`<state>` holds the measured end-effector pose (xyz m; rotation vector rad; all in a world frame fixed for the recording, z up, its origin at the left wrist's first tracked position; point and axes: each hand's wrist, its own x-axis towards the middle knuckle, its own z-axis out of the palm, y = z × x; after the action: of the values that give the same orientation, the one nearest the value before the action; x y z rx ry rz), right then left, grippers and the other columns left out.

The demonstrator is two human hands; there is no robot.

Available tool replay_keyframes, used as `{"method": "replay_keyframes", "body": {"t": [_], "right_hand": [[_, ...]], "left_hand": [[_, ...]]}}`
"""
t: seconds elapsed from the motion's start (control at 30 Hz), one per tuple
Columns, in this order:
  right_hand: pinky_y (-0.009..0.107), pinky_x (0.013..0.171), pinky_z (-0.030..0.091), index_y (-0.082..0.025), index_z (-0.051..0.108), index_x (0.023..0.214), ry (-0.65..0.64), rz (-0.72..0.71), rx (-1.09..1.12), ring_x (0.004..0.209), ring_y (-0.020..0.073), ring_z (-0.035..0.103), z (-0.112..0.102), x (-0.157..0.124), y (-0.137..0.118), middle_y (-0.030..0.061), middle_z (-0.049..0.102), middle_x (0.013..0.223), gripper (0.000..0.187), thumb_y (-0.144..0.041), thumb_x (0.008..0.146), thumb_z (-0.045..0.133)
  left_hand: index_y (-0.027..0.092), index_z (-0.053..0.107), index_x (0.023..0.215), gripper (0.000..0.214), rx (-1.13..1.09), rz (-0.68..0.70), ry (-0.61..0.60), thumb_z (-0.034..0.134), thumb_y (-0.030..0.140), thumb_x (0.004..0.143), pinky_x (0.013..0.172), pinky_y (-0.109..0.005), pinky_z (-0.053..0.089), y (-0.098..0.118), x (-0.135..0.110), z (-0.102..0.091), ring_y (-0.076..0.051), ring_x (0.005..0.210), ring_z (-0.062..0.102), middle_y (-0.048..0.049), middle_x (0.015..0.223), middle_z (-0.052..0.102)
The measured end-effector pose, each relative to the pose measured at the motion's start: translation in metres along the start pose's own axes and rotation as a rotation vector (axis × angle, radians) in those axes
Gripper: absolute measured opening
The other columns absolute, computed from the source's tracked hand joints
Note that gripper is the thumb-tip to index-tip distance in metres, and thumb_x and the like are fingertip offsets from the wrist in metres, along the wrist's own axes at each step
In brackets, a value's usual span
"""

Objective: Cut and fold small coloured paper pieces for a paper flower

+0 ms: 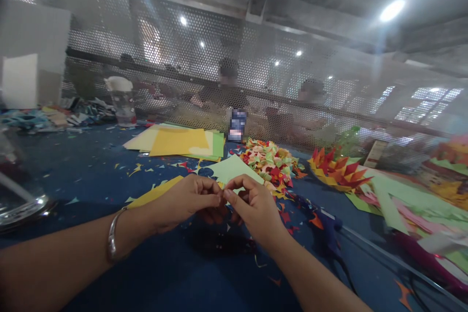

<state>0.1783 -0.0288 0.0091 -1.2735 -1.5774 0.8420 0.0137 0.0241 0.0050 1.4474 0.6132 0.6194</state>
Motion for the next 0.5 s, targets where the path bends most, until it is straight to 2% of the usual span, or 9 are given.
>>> {"method": "replay_keyframes", "body": {"t": [0.23, 0.5], "right_hand": [[0.017, 0.039, 0.039, -0.018, 0.053, 0.086, -0.003, 0.028, 0.09, 0.04, 0.0057, 0.049, 0.0009, 0.0013, 0.0019, -0.0062, 0.055, 0.06, 0.021, -0.035, 0.08, 0.064], [0.016, 0.038, 0.036, -0.017, 0.055, 0.083, 0.016, 0.021, 0.119, 0.038, 0.0028, 0.046, 0.0015, 0.0021, 0.0002, -0.0064, 0.054, 0.065, 0.023, -0.035, 0.077, 0.068]], "left_hand": [[0.014, 0.061, 0.068, 0.014, 0.018, -0.045, -0.037, 0.064, 0.027, 0.07, 0.057, -0.025, 0.049, 0.003, -0.0025, 0.0017, -0.014, 0.059, 0.066, -0.0025, 0.064, 0.069], [0.014, 0.06, 0.065, 0.011, -0.059, -0.123, -0.053, 0.064, 0.025, 0.066, 0.055, -0.025, 0.046, 0.0084, -0.0035, 0.0017, -0.015, 0.058, 0.065, -0.003, 0.061, 0.068]]}}
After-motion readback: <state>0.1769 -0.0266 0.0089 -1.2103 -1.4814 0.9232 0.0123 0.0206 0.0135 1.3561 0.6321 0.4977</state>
